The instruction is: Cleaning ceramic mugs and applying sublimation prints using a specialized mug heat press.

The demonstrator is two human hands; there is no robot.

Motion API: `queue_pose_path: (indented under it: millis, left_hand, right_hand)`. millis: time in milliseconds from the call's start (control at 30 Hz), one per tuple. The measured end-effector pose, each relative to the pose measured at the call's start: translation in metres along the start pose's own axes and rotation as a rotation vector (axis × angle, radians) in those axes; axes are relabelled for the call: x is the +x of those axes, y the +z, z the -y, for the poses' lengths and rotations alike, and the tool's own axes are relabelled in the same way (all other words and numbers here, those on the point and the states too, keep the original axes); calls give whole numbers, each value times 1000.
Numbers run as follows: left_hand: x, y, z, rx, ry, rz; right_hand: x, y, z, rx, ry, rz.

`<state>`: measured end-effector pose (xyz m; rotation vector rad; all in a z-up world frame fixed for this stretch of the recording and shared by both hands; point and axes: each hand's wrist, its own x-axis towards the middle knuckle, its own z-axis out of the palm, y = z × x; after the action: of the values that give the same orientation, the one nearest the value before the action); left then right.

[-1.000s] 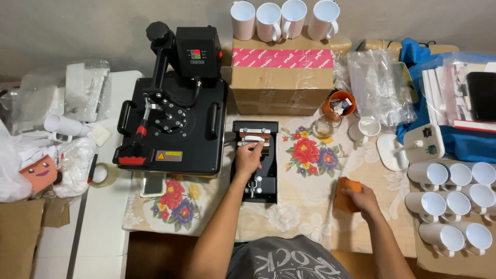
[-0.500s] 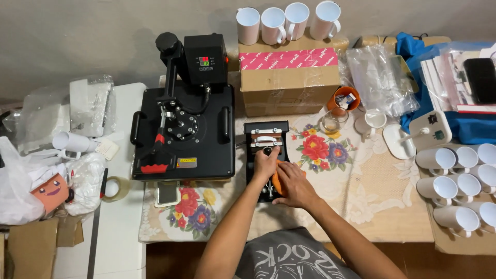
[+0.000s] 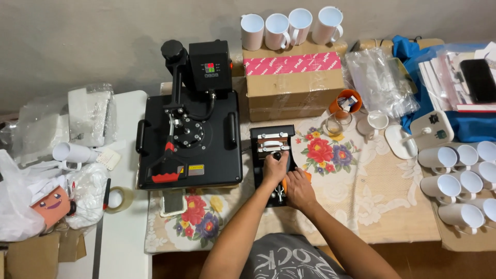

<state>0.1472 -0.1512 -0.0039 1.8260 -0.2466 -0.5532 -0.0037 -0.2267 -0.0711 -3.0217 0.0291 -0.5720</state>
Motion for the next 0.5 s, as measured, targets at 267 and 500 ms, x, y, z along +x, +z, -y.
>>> queue_pose_path:
  millis: [267, 500]
  left_hand:
    - [-2, 7, -4, -22, 38, -72]
    - [-8, 3, -9, -57, 97, -82]
  right_hand:
    - [-2, 8, -7, 12, 10, 21]
    - [-8, 25, -12, 30, 10, -18]
